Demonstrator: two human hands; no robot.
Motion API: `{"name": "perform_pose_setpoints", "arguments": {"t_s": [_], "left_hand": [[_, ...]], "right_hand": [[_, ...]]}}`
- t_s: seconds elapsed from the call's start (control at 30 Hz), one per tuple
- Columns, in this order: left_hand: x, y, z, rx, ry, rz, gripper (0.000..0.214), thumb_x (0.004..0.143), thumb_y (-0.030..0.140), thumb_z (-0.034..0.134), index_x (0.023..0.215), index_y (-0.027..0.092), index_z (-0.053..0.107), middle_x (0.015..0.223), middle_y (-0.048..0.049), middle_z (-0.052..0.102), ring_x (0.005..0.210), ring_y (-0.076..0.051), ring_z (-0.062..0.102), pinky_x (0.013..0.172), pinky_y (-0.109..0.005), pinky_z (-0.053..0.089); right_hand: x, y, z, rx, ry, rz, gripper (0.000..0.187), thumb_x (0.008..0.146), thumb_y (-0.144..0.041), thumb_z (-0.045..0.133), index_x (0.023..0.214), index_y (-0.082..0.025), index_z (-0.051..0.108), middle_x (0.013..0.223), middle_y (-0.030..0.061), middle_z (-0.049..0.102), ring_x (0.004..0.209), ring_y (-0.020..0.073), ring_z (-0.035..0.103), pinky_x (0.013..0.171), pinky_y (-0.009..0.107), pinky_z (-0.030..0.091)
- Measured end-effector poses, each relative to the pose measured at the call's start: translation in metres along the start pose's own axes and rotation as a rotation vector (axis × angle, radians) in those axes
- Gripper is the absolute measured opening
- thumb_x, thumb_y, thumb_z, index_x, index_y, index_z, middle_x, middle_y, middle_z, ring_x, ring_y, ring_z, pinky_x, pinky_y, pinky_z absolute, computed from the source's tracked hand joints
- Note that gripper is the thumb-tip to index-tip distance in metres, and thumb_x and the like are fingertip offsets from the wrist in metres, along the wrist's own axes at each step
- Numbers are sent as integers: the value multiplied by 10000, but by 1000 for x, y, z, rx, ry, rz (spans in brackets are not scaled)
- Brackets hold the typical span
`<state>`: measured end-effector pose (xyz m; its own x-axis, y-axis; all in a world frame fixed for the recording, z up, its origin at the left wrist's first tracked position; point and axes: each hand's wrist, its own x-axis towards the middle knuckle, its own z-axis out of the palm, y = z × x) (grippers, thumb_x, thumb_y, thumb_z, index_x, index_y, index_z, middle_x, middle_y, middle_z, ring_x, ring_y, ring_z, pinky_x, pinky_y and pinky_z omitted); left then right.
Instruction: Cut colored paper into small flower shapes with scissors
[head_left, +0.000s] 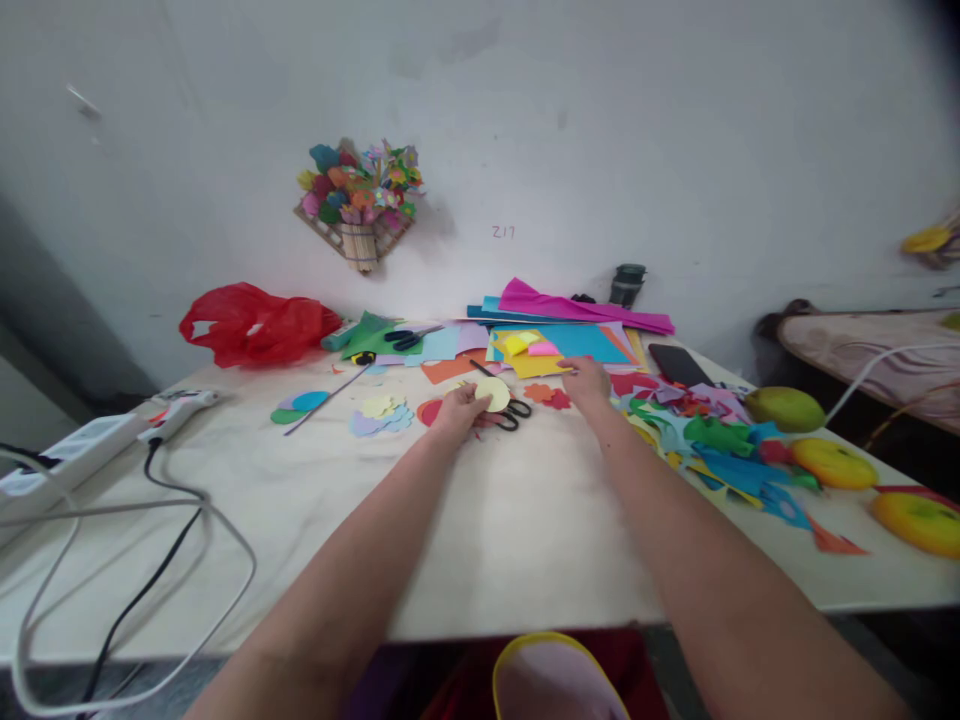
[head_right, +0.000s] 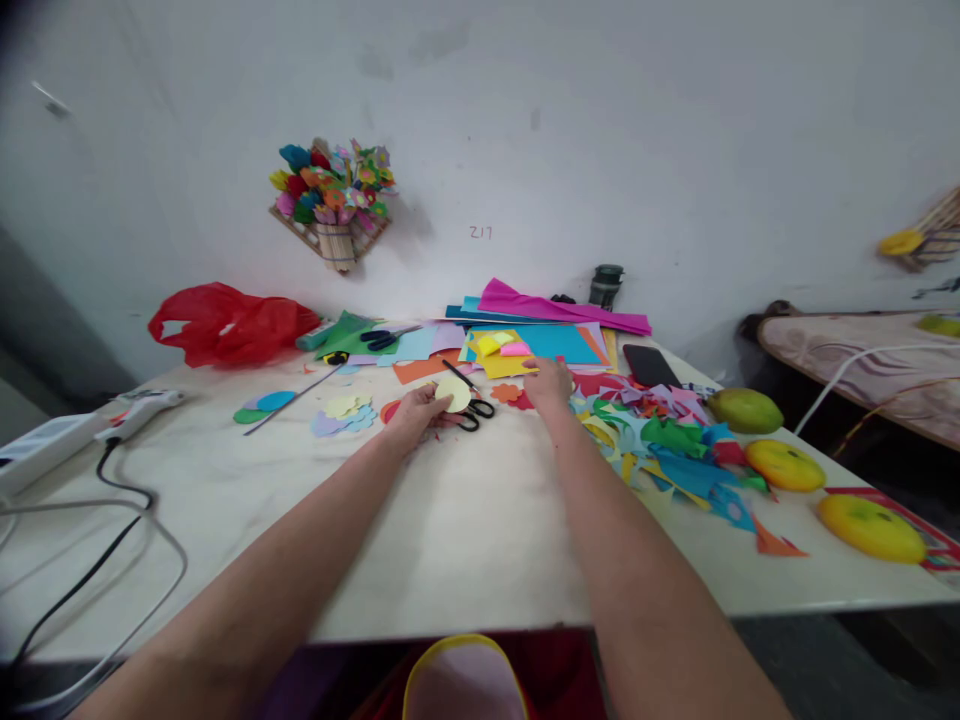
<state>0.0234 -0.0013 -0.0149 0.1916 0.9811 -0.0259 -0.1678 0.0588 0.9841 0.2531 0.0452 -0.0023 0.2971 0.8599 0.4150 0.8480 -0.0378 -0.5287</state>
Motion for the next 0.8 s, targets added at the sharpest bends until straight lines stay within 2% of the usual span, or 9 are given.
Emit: {"name": "perform_pose_setpoints", "arguments": {"t_s": [0.17, 0.33, 0.43, 0.57, 0.8], "left_hand": [[2, -1, -3, -10, 0, 23, 207, 775, 199, 715, 941, 107, 632, 859, -106, 738, 646, -169, 714, 575, -216, 550], [6, -4, -6, -32, 12, 33, 222, 766, 188, 720, 944, 102, 619, 837, -106, 732, 652, -181, 716, 596, -243, 570], [6, -4, -6, -49, 18, 32, 214, 763, 179, 722, 934, 102, 620, 815, -101, 729, 645, -183, 715, 590, -245, 573], [6, -2, -4, -57, 35, 14, 184, 756, 156, 722, 906, 107, 628, 759, -79, 722, 633, -178, 711, 586, -241, 572], [4, 1, -3, -62, 64, 1, 176, 745, 154, 733, 876, 97, 630, 785, -102, 734, 644, -194, 712, 629, -285, 581]], "right_hand": [[-9, 8, 7, -26, -149, -167, 321, 759, -121, 589, 1010, -232, 755, 1124, 43, 724, 1104, 248, 621, 995, 385, 444], [-12, 10, 7, -53, -270, -232, 357, 780, -191, 625, 1123, -224, 714, 1214, 68, 692, 1120, 253, 625, 978, 371, 454], [-14, 10, 5, -63, -287, -248, 365, 764, -203, 664, 1123, -246, 713, 1211, 56, 695, 1120, 251, 626, 963, 349, 460], [-17, 8, 3, -79, -284, -249, 280, 776, -266, 693, 1052, -264, 742, 1136, 52, 725, 1088, 252, 634, 927, 329, 471], [-20, 6, 3, -80, -285, -239, 241, 845, -274, 631, 1058, -265, 744, 1100, 55, 736, 1028, 220, 649, 881, 297, 474]]}}
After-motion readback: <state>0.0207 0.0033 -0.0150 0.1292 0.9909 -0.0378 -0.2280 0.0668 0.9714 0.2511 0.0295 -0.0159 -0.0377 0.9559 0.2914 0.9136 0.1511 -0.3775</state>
